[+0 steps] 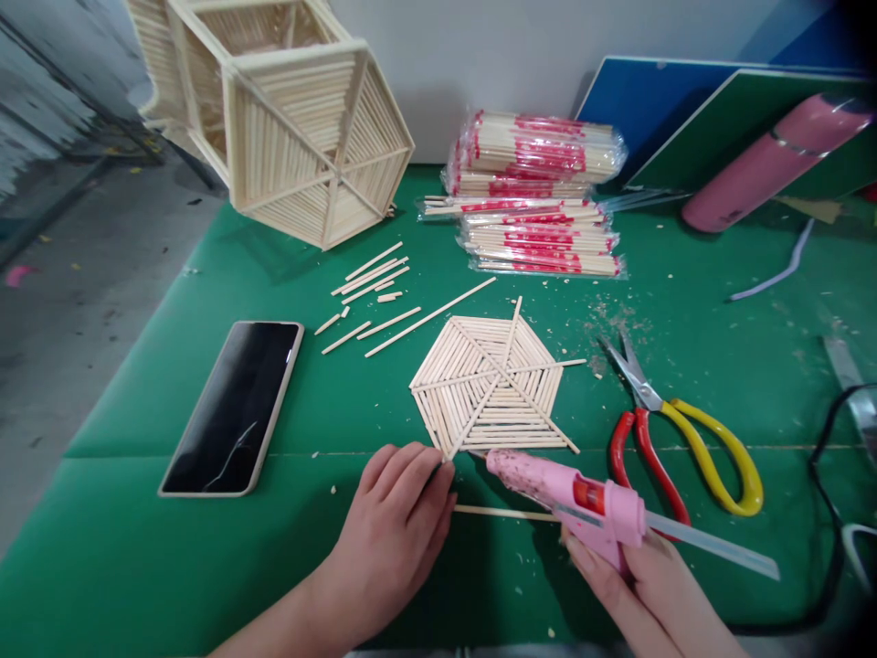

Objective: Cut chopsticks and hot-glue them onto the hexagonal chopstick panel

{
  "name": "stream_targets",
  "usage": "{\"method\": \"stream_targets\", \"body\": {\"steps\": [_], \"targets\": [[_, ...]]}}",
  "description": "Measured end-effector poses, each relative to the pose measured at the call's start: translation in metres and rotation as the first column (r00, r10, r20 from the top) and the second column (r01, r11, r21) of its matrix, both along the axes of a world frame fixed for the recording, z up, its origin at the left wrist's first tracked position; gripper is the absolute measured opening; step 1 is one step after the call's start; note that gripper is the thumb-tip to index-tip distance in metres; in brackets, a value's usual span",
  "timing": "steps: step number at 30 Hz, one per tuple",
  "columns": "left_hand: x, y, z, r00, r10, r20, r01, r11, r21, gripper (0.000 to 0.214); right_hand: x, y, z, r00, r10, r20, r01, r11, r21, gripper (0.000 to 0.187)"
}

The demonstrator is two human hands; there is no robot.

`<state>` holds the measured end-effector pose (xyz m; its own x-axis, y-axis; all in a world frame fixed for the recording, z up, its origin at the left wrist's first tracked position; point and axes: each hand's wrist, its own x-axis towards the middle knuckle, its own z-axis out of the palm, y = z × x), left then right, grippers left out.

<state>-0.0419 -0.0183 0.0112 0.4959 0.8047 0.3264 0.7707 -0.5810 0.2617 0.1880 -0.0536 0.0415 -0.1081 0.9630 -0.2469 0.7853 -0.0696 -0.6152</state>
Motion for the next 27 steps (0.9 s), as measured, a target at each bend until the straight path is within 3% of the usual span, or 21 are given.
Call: {"method": "stream_targets", "body": {"steps": [13,20,27], "targets": [[0.0,-0.001,-0.002,1.0,-0.003,0.006,0.003,1.0,-0.014,0.019,0.01,-0.005,-0.004,1.0,-0.01,-0.016,0.01,1.0,-0.001,0.038],[0.001,0.0,0.0,1.0,-0.007,0.012,0.007,1.0,0.003,0.019,0.001,0.002,-0.004,0.994,0.1,-0.034,-0.101,0.995,-0.011,0.037],[0.0,0.0,-0.001,1.0,-0.003,0.003,0.003,1.0,0.008,0.019,-0.01,0.01,0.001,0.99,0.119,-0.079,-0.119,0.993,0.006,0.033]]}}
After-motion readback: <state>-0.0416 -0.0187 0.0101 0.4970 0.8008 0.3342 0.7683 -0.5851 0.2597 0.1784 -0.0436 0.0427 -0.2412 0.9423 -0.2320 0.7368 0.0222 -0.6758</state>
